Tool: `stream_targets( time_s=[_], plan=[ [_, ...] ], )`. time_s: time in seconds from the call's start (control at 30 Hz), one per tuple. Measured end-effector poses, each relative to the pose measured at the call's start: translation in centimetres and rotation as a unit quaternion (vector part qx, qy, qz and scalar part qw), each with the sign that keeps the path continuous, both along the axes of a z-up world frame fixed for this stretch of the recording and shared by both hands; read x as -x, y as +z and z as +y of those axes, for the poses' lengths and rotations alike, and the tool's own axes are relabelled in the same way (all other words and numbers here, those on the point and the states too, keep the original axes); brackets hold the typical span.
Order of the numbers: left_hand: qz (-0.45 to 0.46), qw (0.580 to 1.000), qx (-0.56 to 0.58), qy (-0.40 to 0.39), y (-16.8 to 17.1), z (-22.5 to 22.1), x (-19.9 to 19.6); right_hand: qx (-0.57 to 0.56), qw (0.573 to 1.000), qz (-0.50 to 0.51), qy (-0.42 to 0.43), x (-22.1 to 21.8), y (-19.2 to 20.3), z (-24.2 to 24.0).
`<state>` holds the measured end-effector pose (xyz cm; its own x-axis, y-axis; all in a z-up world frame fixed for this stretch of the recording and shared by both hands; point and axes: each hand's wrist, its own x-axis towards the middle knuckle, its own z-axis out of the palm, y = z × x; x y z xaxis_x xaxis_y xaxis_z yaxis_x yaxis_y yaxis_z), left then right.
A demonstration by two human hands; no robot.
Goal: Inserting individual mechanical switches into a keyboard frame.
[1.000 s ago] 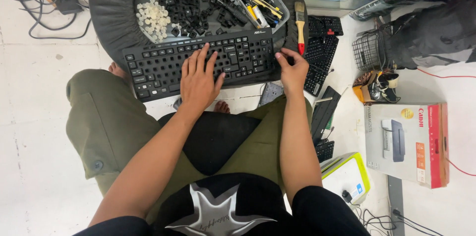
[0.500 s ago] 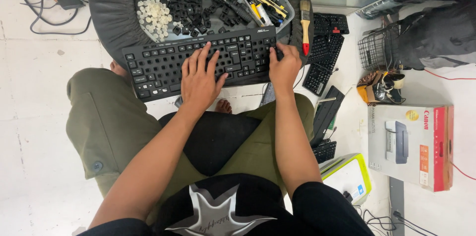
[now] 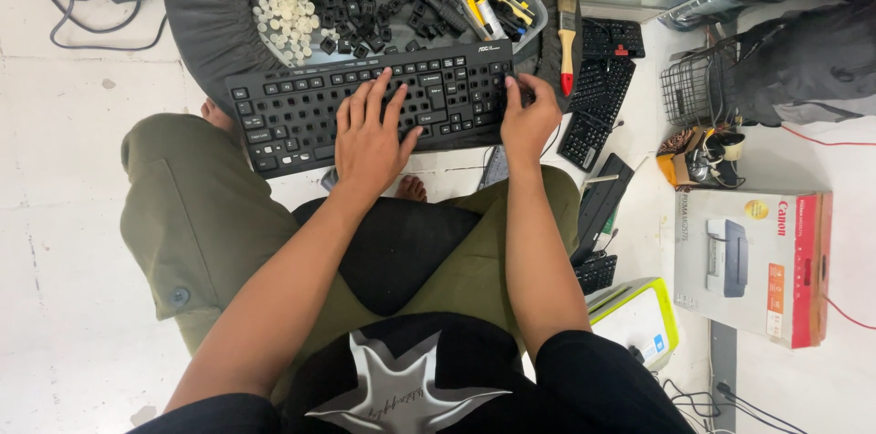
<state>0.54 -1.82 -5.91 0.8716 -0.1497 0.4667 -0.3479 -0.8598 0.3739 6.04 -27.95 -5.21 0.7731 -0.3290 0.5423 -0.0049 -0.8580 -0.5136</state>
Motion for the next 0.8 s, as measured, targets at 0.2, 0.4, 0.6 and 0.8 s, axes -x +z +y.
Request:
stream_targets(
  time_s=[0.2, 0.4, 0.6, 0.8],
  plan=[
    [-0.002, 1.0, 0.009, -0.002, -0.2, 0.0, -0.1, -0.051, 0.998, 0.009, -0.034, 0.1, -0.4, -0.3],
    [0.001, 1.0, 0.006, -0.004, -0.1, 0.0, 0.0, 0.024, 0.999, -0.036, 0.004, 0.2, -0.4, 0.1],
    [0.011, 1.0, 0.004, -0.002, 0.0, 0.0, 0.0, 0.033, 0.998, -0.036, 0.042, 0.8, -1.1, -0.7],
    [0.003, 1.0, 0.01, -0.003, 0.0, 0.0, 0.0, -0.015, 0.999, -0.007, 0.029, 1.3, -0.7, -0.2]
  ],
)
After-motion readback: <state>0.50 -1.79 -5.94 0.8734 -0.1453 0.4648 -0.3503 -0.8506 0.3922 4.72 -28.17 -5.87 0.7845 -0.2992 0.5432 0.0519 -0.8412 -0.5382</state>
